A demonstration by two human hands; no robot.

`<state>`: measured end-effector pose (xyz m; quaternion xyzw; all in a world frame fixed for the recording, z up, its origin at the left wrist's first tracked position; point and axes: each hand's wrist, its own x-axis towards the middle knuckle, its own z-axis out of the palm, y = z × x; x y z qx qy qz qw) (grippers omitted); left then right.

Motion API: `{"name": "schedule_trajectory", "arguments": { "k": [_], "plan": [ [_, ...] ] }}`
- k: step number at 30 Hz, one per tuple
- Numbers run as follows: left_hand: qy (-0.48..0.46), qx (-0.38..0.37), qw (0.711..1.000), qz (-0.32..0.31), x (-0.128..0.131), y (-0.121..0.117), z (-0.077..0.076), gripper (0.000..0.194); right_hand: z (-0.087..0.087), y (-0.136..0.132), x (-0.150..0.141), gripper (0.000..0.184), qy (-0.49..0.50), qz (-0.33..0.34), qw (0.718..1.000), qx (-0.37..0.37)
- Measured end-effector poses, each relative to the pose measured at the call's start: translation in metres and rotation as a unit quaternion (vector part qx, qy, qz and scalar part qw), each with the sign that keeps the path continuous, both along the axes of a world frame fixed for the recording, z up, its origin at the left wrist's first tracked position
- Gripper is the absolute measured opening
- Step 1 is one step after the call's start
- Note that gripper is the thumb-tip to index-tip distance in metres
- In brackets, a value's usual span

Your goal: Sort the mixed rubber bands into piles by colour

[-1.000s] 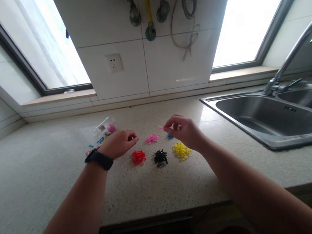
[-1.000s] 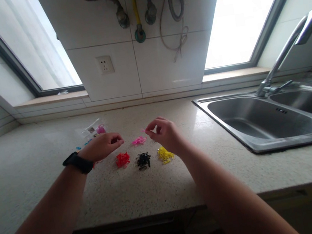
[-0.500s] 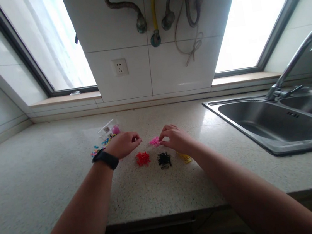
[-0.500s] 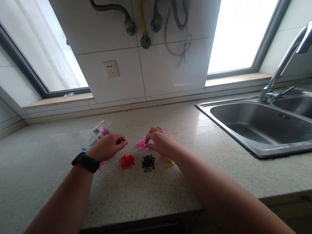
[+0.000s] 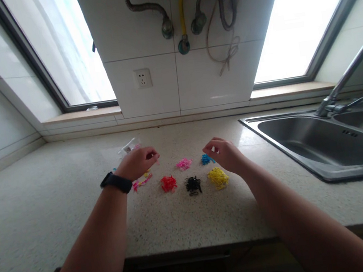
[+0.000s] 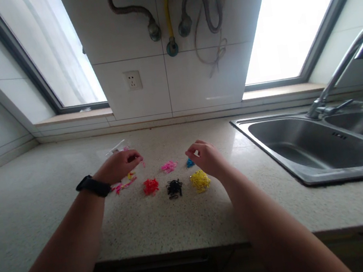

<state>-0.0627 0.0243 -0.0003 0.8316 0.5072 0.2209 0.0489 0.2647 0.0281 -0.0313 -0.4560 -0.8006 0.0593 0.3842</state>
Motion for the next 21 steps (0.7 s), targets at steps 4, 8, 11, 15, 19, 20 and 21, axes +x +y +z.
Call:
{"name": "schedule_trajectory", "arguments": {
  "k": [4, 8, 11, 15, 19, 20, 21],
  "plan": [
    [-0.058, 0.032, 0.998, 0.023, -0.011, -0.003, 0.007, 0.035, 0.001, -0.003, 0.008, 0.020, 0.023, 0.024, 0.999, 0.003],
    [-0.067, 0.046, 0.995, 0.049, -0.025, -0.003, 0.009, 0.036, 0.004, -0.006, 0.008, 0.018, 0.015, 0.037, 0.999, 0.000],
    [-0.050, 0.048, 0.993, 0.091, -0.038, 0.001, 0.008, 0.038, 0.005, -0.008, 0.007, 0.019, 0.002, 0.045, 0.999, -0.009],
    [-0.037, 0.050, 0.988, 0.143, -0.054, 0.010, 0.002, 0.042, 0.004, -0.007, 0.007, 0.021, -0.002, 0.056, 0.998, -0.019],
    [-0.013, -0.016, 0.990, 0.138, -0.065, 0.018, -0.008, 0.043, 0.001, -0.005, 0.008, 0.020, -0.005, 0.056, 0.998, -0.016],
    [-0.007, -0.039, 0.992, 0.122, -0.066, 0.019, -0.010, 0.042, 0.001, -0.005, 0.008, 0.020, -0.007, 0.056, 0.998, -0.015],
    [0.000, -0.060, 0.993, 0.105, -0.067, 0.019, -0.011, 0.041, 0.000, -0.005, 0.009, 0.019, -0.009, 0.057, 0.998, -0.014]
  ]
}}
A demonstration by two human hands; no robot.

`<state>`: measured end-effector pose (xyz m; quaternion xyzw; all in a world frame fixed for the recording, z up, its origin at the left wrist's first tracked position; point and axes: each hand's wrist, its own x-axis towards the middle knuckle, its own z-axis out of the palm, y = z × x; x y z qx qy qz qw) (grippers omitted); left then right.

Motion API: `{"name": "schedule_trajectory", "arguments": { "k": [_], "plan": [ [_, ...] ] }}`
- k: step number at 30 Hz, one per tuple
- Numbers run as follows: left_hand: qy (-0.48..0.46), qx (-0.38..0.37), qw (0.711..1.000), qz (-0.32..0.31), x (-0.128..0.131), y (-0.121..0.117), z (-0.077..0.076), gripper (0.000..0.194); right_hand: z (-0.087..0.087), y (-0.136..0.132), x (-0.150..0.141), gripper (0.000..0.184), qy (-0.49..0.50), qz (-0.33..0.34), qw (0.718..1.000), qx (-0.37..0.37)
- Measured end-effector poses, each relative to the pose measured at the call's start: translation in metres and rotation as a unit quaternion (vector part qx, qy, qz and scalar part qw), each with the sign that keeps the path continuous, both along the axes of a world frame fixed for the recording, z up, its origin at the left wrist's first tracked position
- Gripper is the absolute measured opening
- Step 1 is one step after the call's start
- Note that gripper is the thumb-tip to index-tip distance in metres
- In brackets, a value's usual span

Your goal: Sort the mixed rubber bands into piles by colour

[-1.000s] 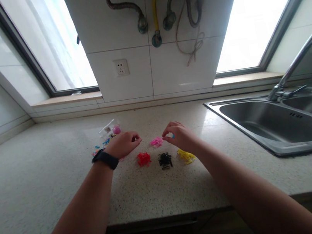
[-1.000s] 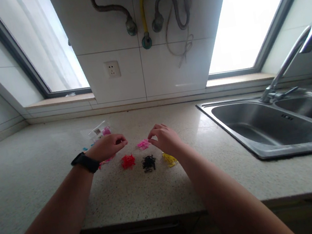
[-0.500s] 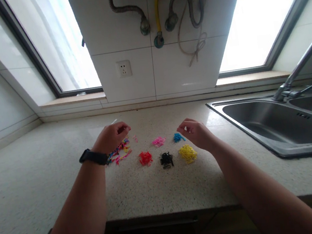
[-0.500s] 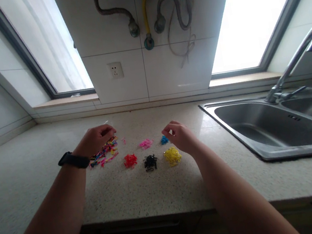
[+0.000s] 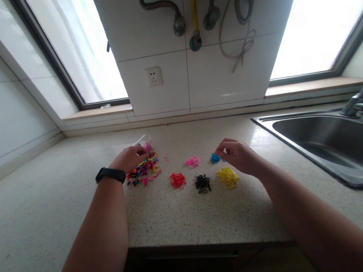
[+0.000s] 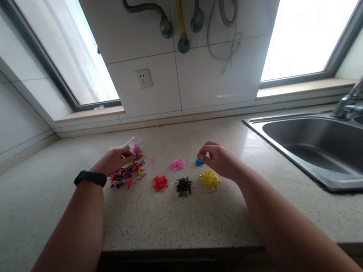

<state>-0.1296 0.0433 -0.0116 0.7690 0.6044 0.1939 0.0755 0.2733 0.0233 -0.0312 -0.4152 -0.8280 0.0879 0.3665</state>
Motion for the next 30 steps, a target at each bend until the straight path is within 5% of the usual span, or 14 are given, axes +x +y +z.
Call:
{"name": "schedule_trajectory", "arguments": {
  "k": [10, 30],
  "plan": [
    [0.045, -0.088, 0.994, -0.045, 0.004, -0.001, 0.000, 0.035, 0.000, -0.001, 0.000, 0.018, -0.015, 0.015, 1.000, -0.009],
    [-0.086, -0.007, 0.994, -0.066, 0.011, 0.001, -0.001, 0.026, 0.001, -0.004, -0.002, 0.018, -0.032, 0.023, 0.999, -0.014]
  ]
}}
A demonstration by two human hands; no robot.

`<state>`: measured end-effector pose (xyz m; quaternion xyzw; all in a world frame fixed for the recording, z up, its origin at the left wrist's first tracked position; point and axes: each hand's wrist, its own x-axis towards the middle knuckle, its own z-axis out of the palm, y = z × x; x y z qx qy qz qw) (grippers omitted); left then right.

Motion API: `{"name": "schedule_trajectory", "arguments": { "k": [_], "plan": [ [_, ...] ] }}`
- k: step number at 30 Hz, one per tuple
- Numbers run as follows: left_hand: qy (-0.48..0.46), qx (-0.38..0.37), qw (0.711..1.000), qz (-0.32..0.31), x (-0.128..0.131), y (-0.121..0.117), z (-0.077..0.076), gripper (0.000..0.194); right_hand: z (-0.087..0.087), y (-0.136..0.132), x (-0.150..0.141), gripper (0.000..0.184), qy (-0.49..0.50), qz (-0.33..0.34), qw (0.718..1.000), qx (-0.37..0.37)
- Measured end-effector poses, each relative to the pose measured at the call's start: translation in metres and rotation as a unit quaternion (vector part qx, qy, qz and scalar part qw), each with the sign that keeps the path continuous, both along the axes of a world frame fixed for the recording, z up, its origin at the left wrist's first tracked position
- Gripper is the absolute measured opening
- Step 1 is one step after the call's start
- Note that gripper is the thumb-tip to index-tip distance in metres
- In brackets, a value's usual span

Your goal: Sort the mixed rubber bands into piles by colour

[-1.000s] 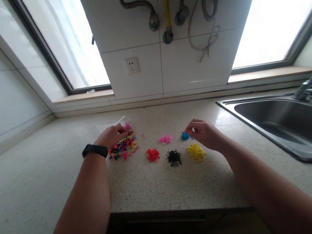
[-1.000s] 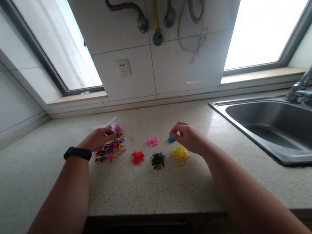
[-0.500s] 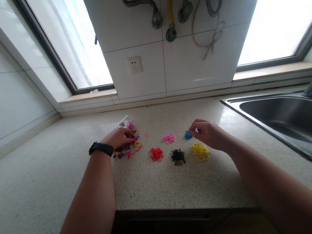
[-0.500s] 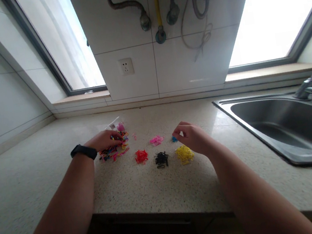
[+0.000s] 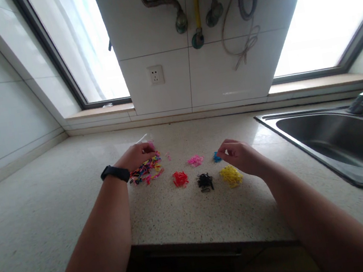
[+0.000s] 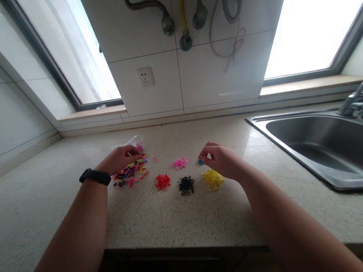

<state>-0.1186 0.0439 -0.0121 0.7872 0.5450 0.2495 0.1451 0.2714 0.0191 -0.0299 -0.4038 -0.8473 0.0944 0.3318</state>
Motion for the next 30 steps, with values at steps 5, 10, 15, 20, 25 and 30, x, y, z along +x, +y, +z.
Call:
{"name": "schedule_trajectory", "arguments": {
  "k": [5, 10, 15, 20, 25, 30],
  "plan": [
    [-0.072, 0.009, 0.997, -0.008, 0.009, 0.001, 0.001, 0.028, 0.000, 0.000, 0.000, 0.017, 0.000, 0.008, 1.000, -0.002],
    [-0.158, -0.005, 0.987, -0.037, 0.025, -0.002, 0.001, 0.027, -0.001, 0.000, -0.002, 0.017, 0.005, 0.008, 1.000, -0.003],
    [-0.224, -0.025, 0.972, -0.065, 0.050, -0.013, 0.004, 0.025, 0.001, -0.005, -0.009, 0.017, 0.024, 0.023, 0.999, -0.003],
    [-0.268, -0.059, 0.958, -0.086, 0.075, -0.023, 0.005, 0.024, 0.002, -0.010, -0.018, 0.017, 0.057, 0.031, 0.998, -0.020],
    [-0.296, -0.060, 0.948, -0.102, 0.092, -0.028, 0.003, 0.022, 0.000, -0.011, -0.022, 0.016, 0.090, 0.036, 0.995, -0.040],
    [-0.324, -0.080, 0.936, -0.114, 0.106, -0.034, 0.001, 0.023, -0.001, -0.013, -0.028, 0.016, 0.123, 0.021, 0.990, -0.064]
  ]
}}
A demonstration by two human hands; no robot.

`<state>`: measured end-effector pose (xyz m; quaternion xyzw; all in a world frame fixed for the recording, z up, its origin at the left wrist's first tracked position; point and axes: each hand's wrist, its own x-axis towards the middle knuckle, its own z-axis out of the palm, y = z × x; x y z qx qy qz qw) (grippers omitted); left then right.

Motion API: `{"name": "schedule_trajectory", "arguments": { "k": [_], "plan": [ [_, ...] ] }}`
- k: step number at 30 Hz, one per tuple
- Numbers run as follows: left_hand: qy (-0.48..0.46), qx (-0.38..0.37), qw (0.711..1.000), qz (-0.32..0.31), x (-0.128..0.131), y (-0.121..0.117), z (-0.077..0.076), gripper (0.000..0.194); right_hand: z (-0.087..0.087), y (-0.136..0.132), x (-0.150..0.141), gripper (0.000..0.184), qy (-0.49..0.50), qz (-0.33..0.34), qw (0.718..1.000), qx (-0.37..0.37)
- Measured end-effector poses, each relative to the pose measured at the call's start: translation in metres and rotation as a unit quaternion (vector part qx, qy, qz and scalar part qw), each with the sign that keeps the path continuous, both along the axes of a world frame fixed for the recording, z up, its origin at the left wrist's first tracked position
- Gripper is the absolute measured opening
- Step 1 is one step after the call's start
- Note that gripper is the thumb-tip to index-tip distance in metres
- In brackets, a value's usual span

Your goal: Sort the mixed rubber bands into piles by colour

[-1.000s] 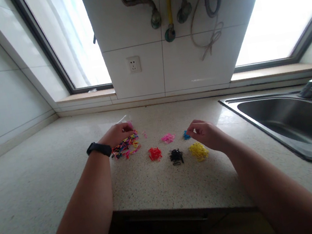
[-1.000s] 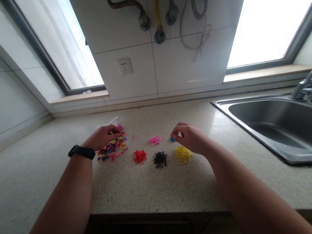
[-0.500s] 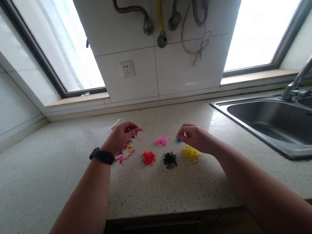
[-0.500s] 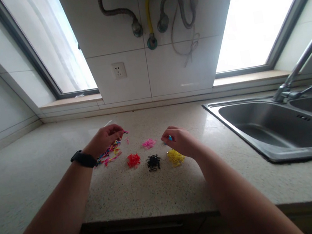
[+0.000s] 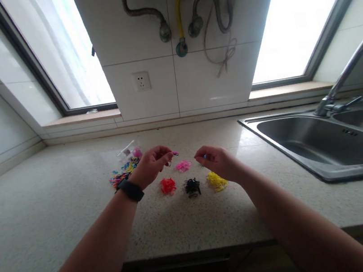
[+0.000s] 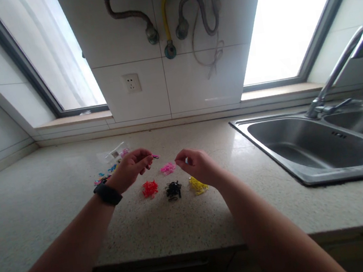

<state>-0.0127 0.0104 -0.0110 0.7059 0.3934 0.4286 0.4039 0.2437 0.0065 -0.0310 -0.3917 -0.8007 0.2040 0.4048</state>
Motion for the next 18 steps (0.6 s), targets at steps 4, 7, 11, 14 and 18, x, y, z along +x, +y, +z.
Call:
{"name": "schedule_trajectory", "arguments": {
  "k": [4, 7, 11, 14, 18],
  "plan": [
    [-0.016, -0.006, 1.000, -0.018, 0.011, -0.003, -0.001, 0.024, 0.001, -0.002, -0.005, 0.017, 0.038, 0.007, 0.999, -0.015],
    [-0.011, -0.011, 0.999, -0.030, 0.017, -0.006, -0.002, 0.022, 0.001, -0.003, -0.008, 0.018, 0.053, 0.013, 0.998, -0.018],
    [0.005, -0.011, 0.999, -0.037, 0.021, -0.009, -0.001, 0.021, 0.001, -0.004, -0.012, 0.019, 0.059, 0.016, 0.998, -0.016],
    [0.014, -0.009, 0.999, -0.039, 0.023, -0.011, -0.001, 0.022, 0.002, -0.005, -0.015, 0.019, 0.059, 0.022, 0.998, -0.017],
    [0.024, -0.005, 0.999, -0.044, 0.024, -0.011, -0.001, 0.025, 0.004, -0.007, -0.017, 0.017, 0.053, 0.022, 0.998, -0.009]
  ]
}}
